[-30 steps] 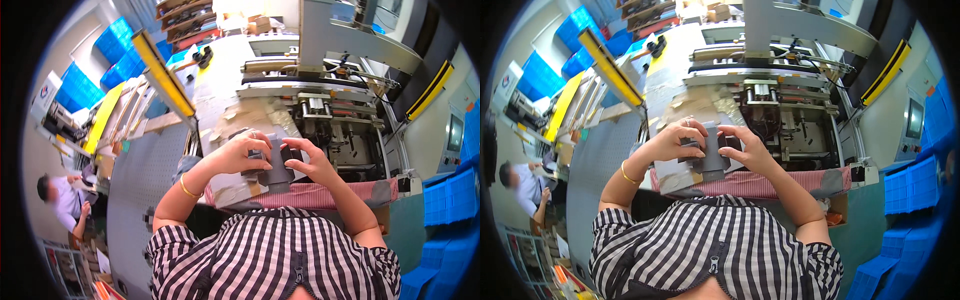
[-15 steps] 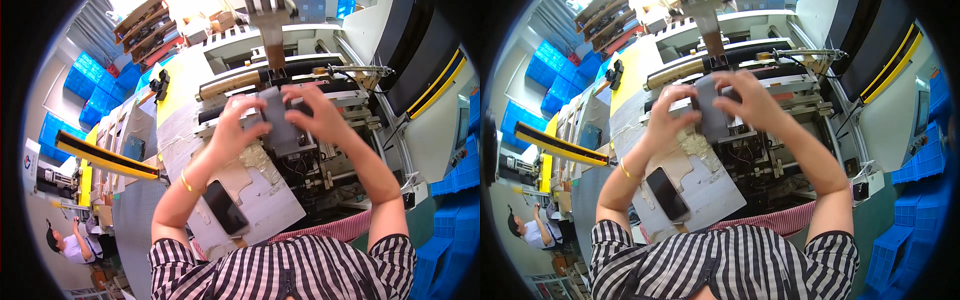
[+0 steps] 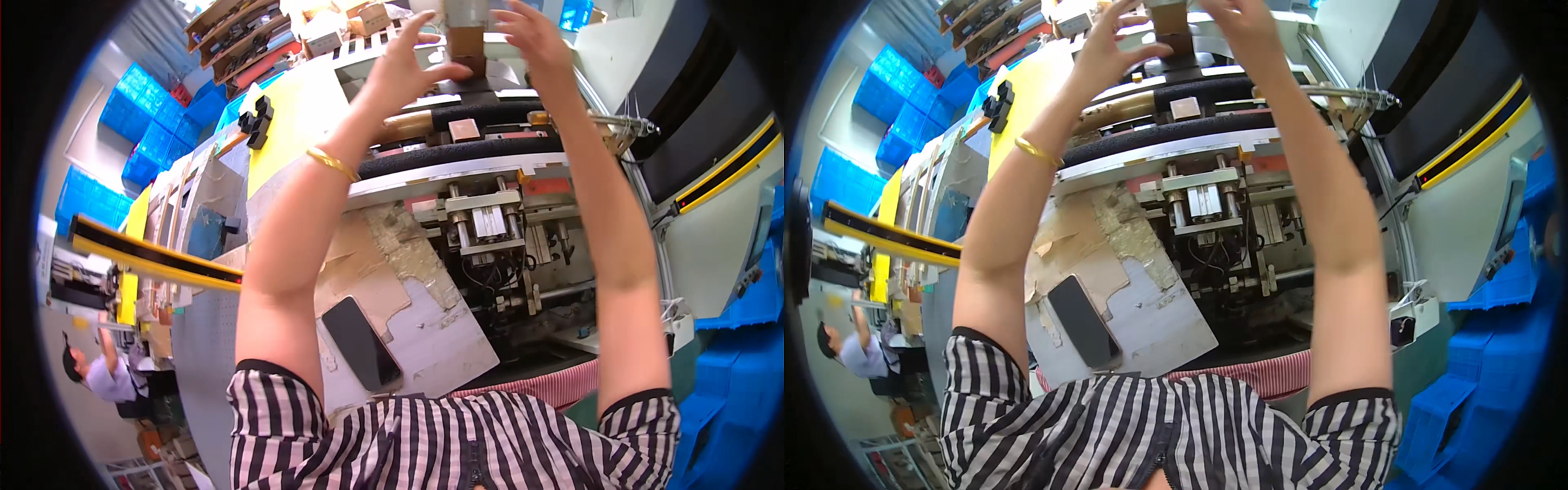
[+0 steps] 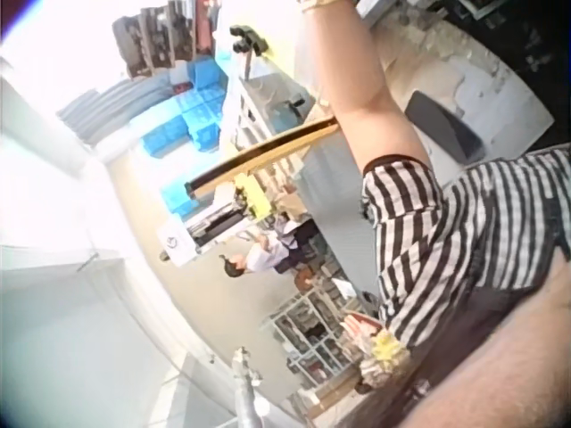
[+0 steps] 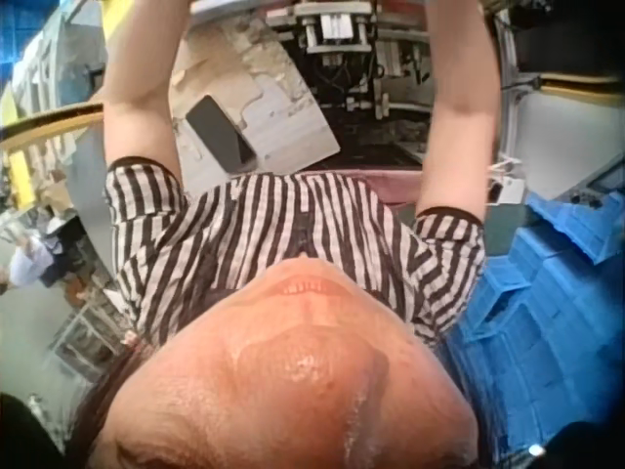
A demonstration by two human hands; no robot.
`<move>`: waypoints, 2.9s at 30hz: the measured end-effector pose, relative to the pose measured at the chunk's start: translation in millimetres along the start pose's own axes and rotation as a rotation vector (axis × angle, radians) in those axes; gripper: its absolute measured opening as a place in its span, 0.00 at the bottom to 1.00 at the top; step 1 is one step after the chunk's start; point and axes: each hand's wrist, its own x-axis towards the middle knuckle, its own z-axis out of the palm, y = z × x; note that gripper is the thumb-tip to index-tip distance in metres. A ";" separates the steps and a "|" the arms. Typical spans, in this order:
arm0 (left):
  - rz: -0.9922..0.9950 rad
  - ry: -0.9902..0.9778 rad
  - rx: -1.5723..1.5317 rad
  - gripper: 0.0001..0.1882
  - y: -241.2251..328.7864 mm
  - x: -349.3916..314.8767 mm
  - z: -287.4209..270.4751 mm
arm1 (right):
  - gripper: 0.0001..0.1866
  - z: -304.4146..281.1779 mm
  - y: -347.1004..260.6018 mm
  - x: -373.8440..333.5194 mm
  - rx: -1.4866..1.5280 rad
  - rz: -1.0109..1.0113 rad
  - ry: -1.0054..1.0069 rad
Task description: The worker is manually folding and feeding grey packaging components into a machine at a manufacturing workstation.
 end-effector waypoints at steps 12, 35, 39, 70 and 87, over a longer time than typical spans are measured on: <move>-0.546 0.157 -0.154 0.03 132.4 -398.4 -242.3 | 0.13 164.1 -246.4 -352.9 0.359 0.827 -0.903; -1.415 0.221 -0.194 0.08 -2.0 -726.5 -434.2 | 0.14 391.5 -336.8 -393.0 0.279 0.381 -1.384; -1.000 -0.037 -0.382 0.04 103.2 -576.4 -415.8 | 0.14 351.7 -319.6 -354.3 0.096 0.344 -1.108; -0.098 -0.381 -0.144 0.23 184.3 -243.2 -78.9 | 0.32 35.6 -177.6 -252.7 -0.340 0.114 -0.416; -0.138 -0.146 -0.177 0.41 -4.0 16.3 3.5 | 0.29 -25.6 28.4 11.4 -0.207 0.200 -0.468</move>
